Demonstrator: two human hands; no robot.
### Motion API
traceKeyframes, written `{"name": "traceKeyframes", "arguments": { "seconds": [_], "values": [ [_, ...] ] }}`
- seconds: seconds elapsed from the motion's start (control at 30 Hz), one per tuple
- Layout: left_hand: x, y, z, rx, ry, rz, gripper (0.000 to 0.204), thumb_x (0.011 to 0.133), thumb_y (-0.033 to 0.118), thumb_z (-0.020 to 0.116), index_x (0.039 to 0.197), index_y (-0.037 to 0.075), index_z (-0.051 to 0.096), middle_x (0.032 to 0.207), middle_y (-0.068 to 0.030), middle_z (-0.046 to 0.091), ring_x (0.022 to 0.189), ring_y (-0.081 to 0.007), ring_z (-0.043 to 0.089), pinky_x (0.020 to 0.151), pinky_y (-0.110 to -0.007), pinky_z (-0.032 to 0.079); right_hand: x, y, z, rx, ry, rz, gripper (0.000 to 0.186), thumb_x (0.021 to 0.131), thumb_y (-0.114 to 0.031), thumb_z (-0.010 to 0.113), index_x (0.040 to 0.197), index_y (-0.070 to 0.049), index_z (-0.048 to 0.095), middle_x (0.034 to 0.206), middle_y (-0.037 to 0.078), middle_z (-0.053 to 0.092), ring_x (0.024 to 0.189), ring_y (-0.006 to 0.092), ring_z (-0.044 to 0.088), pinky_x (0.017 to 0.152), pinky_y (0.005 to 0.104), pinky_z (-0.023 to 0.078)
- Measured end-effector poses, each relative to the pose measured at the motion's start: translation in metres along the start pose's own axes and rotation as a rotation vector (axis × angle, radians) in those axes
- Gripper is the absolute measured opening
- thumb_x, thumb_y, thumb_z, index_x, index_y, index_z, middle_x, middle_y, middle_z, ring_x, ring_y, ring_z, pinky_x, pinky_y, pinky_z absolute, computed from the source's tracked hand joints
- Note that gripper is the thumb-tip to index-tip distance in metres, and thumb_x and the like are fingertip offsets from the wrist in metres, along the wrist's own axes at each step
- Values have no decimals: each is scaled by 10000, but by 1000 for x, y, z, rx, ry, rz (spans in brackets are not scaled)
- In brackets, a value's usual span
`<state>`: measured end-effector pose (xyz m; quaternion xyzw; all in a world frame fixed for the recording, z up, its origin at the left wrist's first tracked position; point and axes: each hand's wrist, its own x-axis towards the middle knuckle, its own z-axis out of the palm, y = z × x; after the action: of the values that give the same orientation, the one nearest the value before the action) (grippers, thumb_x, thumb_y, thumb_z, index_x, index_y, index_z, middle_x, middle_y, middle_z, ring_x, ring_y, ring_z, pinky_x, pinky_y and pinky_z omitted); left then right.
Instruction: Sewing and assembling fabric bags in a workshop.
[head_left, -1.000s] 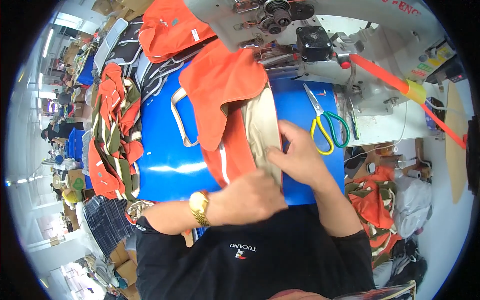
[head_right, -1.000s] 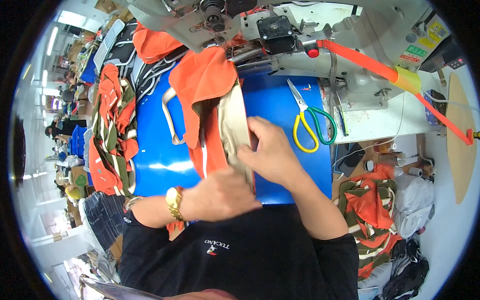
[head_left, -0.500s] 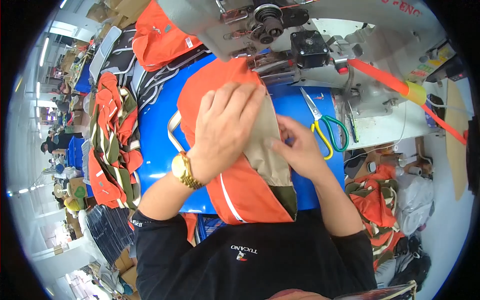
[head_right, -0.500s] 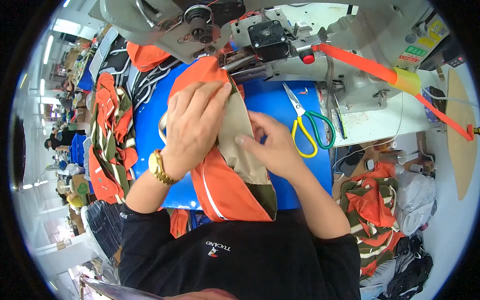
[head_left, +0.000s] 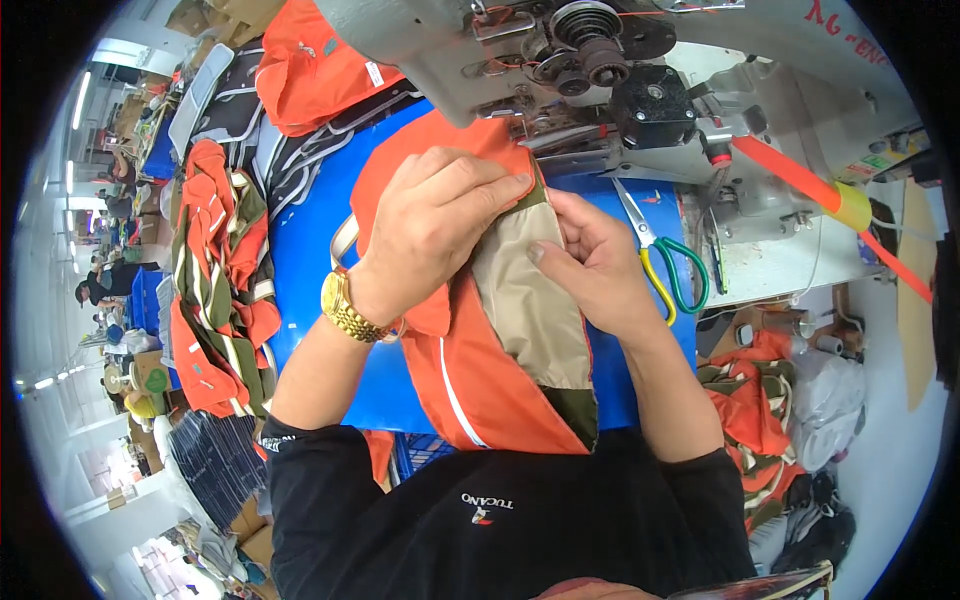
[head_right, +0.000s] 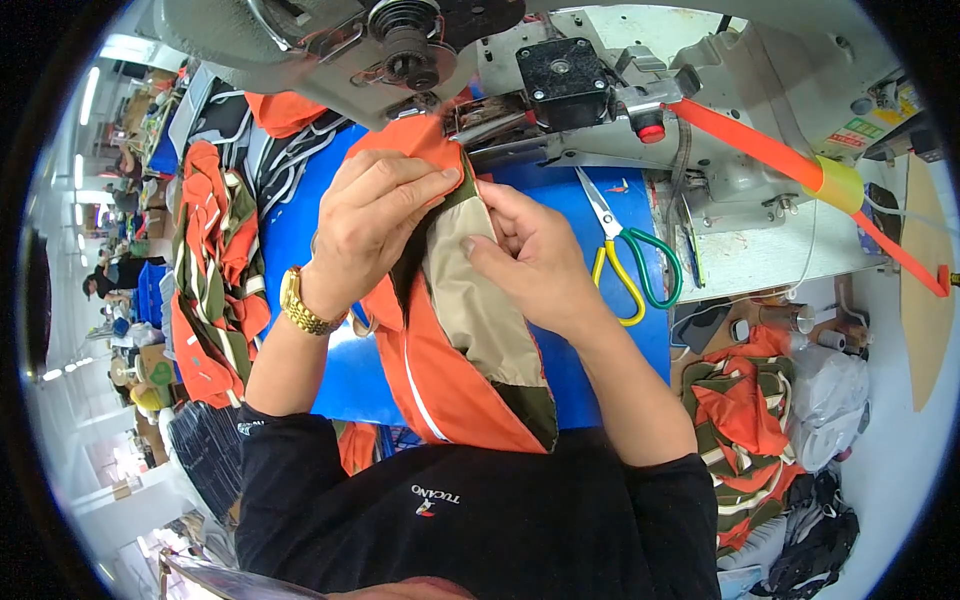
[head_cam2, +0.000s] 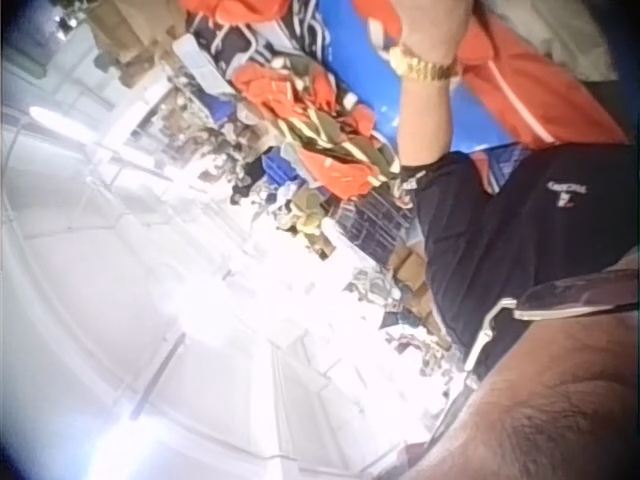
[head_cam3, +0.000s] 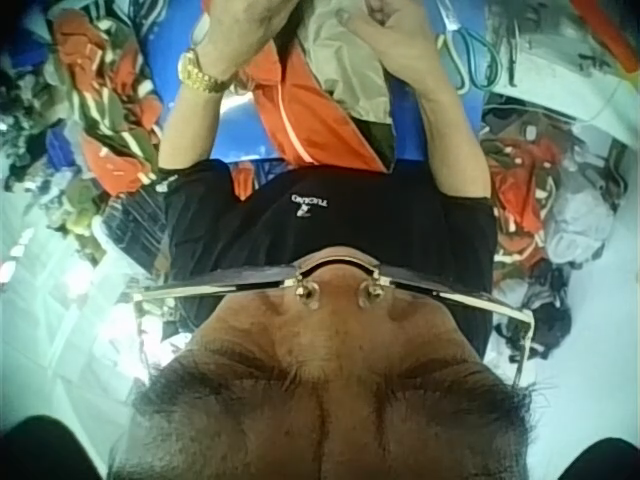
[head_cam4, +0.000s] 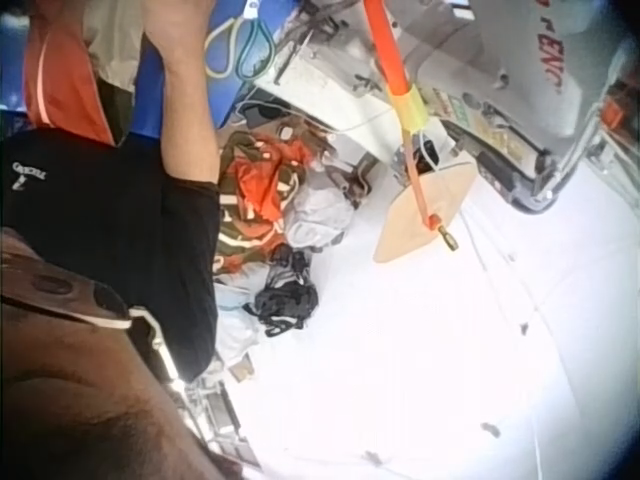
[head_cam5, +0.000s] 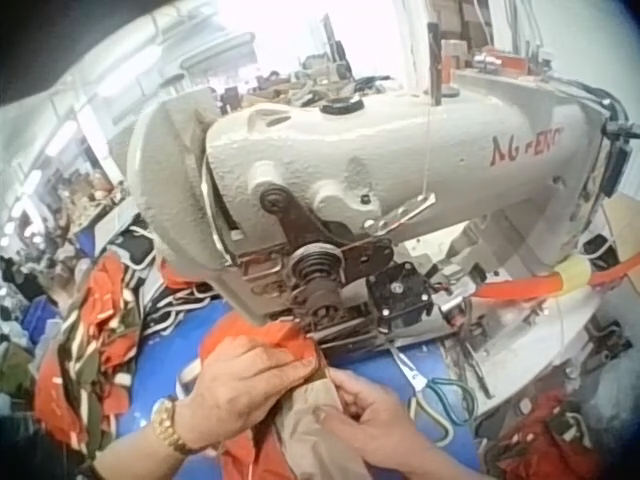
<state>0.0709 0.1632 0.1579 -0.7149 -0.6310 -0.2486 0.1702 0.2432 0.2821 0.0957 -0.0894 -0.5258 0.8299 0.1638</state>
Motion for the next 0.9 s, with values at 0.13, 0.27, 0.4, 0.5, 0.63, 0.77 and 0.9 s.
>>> {"name": "traceKeyframes", "arguments": {
  "seconds": [0.13,0.27,0.4,0.5,0.63,0.77,0.9],
  "values": [
    [2,4,-1,-63,-14,-45,292,807,54,731,1095,89,755,980,-22,698,910,-225,652,724,-361,484,1,1,-1,-17,-5,-19,537,964,56,607,1490,11,511,1158,18,716,932,5,623,799,196,510],
    [8,6,5,-1,18,-93,249,832,56,733,1079,86,753,973,-25,695,896,-222,647,723,-361,475,10,1,-2,-10,-3,-48,534,959,64,604,1483,31,509,1135,16,718,907,1,618,777,187,501],
    [7,8,11,32,62,-141,205,846,78,750,1050,86,759,987,-30,700,901,-228,648,741,-360,476,18,-5,-3,-4,-9,-32,538,953,64,606,1481,44,506,1116,15,716,885,-2,615,755,179,491],
    [7,2,10,-6,77,-179,216,846,86,754,1062,83,766,1016,-43,711,948,-251,659,802,-365,501,20,-1,-6,-30,-20,-68,541,950,63,608,1482,41,507,1113,18,717,893,2,625,754,184,497],
    [-4,-2,7,-77,65,-210,245,862,57,733,1102,90,767,1056,-56,726,1011,-281,668,883,-385,521,18,-5,-1,0,-15,-51,535,949,67,603,1476,42,511,1134,25,717,904,10,636,768,189,502],
    [-2,-1,6,-65,36,-188,249,856,30,719,1092,96,764,1054,-44,725,999,-266,670,835,-388,517,19,-5,-3,-33,-7,-60,530,949,69,601,1471,42,514,1142,27,716,917,13,639,781,190,505],
    [-1,10,5,5,21,-215,270,837,24,706,1090,100,760,1042,-38,719,983,-253,663,805,-383,503,17,-6,1,-10,-9,-60,529,945,71,608,1466,44,519,1131,24,715,906,9,634,766,192,502]
  ]
}}
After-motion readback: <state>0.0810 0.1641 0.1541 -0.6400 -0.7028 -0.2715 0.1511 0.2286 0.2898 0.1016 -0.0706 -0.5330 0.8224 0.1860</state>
